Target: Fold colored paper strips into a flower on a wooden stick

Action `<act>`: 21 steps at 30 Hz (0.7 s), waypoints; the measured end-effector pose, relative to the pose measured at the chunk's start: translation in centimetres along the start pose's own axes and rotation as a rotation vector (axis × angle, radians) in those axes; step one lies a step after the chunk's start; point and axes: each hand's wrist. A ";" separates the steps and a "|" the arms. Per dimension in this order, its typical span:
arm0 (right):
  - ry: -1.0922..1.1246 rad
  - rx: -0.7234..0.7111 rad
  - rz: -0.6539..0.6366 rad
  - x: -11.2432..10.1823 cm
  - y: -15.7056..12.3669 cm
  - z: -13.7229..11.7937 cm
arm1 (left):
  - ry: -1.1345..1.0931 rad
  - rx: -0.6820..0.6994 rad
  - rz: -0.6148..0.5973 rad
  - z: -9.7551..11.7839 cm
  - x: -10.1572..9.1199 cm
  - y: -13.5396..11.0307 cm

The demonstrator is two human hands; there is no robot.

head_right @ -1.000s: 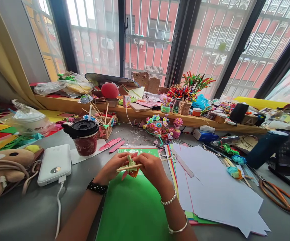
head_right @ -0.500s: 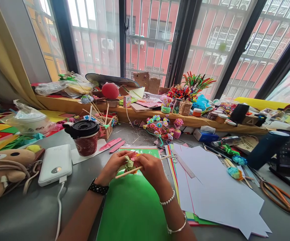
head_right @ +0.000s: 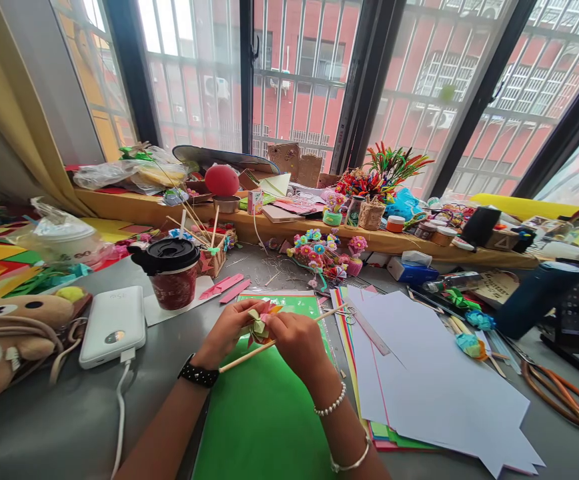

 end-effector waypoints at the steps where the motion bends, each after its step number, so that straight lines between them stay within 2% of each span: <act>1: -0.011 -0.002 0.008 0.1 0.0 -0.1 | -0.004 0.000 0.000 0.0 0.0 0.0; 6: -0.104 0.018 0.061 0.8 -0.1 -1.0 | -0.040 -0.001 0.009 -0.1 -0.3 0.2; 11: -0.130 0.018 0.058 1.1 -0.1 -1.3 | -0.059 -0.009 -0.015 -0.3 -0.6 0.3; 17: 0.056 -0.033 -0.041 -0.4 0.2 -0.2 | 0.024 0.003 -0.081 0.0 -0.5 0.0; 21: 0.275 0.094 -0.085 -1.3 0.3 0.6 | 0.088 0.098 -0.017 0.5 -0.2 -0.3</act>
Point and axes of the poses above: each hand's wrist, its own y-axis towards the middle knuckle, its own x-axis out of the palm, z = x × y, and after that the axes turned 4 degrees about -x, right-handed
